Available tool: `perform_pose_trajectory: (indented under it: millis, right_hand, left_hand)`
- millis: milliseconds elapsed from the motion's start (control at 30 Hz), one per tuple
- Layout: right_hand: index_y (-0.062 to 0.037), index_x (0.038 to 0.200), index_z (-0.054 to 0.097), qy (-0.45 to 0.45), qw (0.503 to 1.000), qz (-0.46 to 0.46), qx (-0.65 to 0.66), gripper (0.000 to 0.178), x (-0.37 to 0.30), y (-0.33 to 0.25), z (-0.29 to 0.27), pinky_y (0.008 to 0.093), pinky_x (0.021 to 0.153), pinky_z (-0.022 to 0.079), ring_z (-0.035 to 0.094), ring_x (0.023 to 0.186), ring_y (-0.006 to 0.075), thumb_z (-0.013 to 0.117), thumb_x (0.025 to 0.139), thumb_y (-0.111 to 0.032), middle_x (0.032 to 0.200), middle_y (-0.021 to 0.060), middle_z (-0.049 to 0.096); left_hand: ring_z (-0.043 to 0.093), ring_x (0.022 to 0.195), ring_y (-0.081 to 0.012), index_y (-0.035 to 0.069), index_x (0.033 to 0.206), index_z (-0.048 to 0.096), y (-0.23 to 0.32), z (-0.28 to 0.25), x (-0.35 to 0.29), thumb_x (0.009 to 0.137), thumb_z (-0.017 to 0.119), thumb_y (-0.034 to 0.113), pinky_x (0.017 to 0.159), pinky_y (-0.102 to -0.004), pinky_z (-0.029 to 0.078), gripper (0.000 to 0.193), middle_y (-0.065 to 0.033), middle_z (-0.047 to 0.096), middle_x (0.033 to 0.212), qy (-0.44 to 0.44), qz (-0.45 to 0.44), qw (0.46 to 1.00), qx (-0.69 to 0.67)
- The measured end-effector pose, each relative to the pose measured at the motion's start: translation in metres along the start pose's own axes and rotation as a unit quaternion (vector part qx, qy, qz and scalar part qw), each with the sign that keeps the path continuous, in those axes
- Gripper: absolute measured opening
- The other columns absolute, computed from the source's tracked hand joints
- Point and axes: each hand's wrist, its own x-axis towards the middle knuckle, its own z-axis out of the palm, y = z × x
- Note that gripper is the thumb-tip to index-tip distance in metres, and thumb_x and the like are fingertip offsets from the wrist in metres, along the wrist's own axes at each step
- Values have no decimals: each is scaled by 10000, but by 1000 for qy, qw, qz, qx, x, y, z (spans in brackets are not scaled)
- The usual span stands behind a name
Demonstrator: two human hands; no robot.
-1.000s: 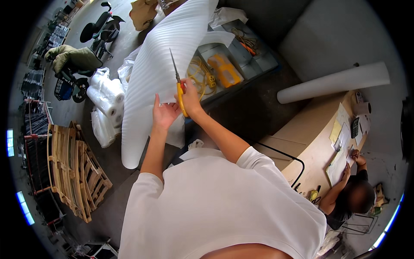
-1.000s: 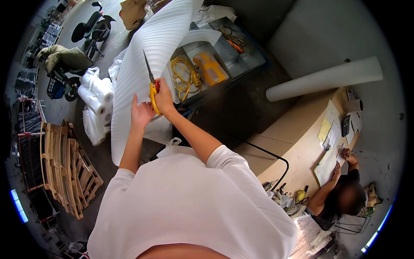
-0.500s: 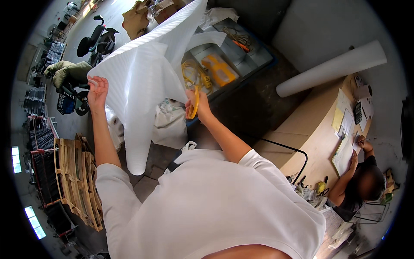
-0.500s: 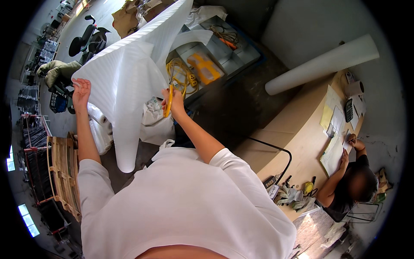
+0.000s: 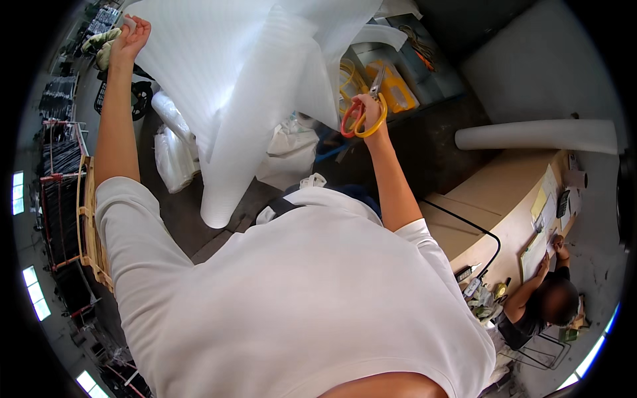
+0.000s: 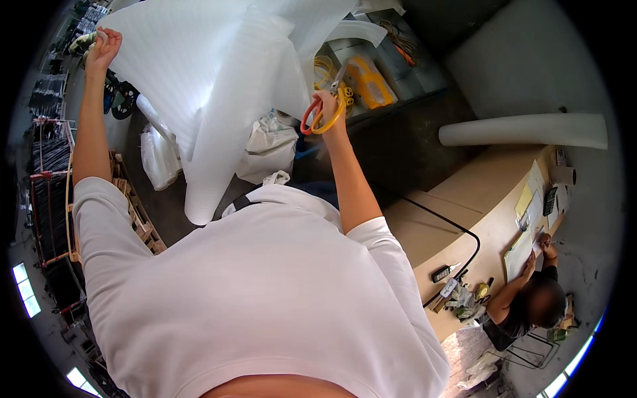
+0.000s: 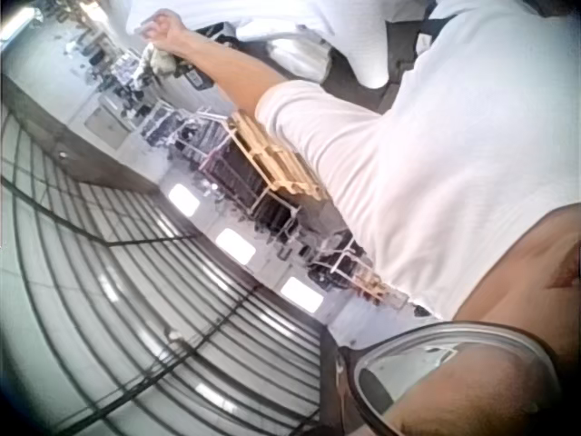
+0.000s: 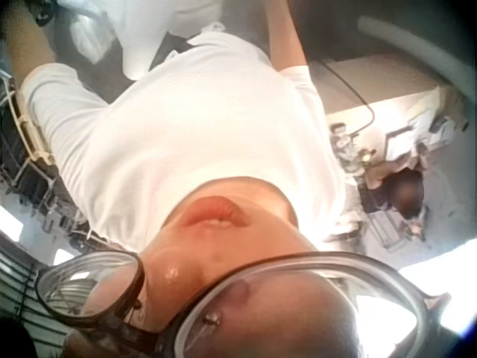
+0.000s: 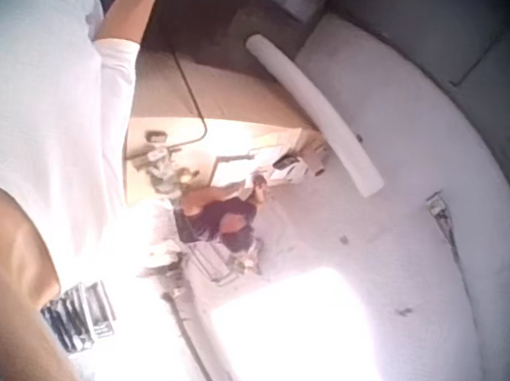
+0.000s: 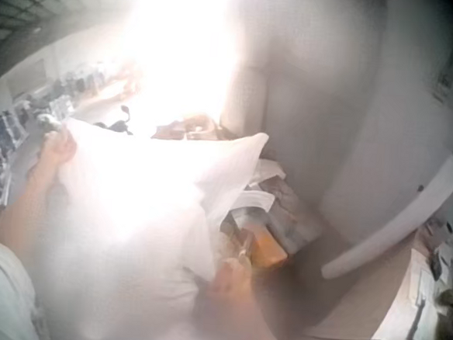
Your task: The person uses yellow-handled scissors to cut a large sheet of white corrugated plastic material into smaller pieces. They repeatedly unfold, align, and cut the material while standing in a cluttered workspace.
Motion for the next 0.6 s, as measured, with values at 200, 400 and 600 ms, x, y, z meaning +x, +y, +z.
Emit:
perform_pose_trajectory:
  millis: [200, 400, 600]
  right_hand:
    - [-3, 745, 519, -15, 997, -47, 51, 113, 20, 14, 43, 284, 689, 446, 549, 725, 190, 497, 734, -114, 732, 106, 544]
    - [-12, 834, 481, -12, 1000, 1, 22, 106, 58, 12, 70, 332, 747, 449, 552, 817, 243, 475, 755, -82, 840, 121, 512]
    - [-5, 889, 474, -66, 996, 8, 63, 171, 113, -3, 109, 320, 791, 433, 534, 887, 268, 489, 720, -31, 847, 102, 489]
  left_hand:
    - [490, 894, -196, 37, 957, 504, 127, -54, 50, 794, 411, 90, 845, -391, 344, 195, -119, 516, 922, -52, 20, 993, 102]
    - [304, 1131, -220, 127, 1096, 462, 129, -43, 50, 769, 462, 137, 926, -468, 165, 326, -119, 581, 971, -165, 74, 964, 196]
    - [470, 889, -190, 21, 849, 463, 180, 18, 24, 776, 423, 54, 920, -430, 250, 89, -68, 503, 856, -62, 8, 992, 111]
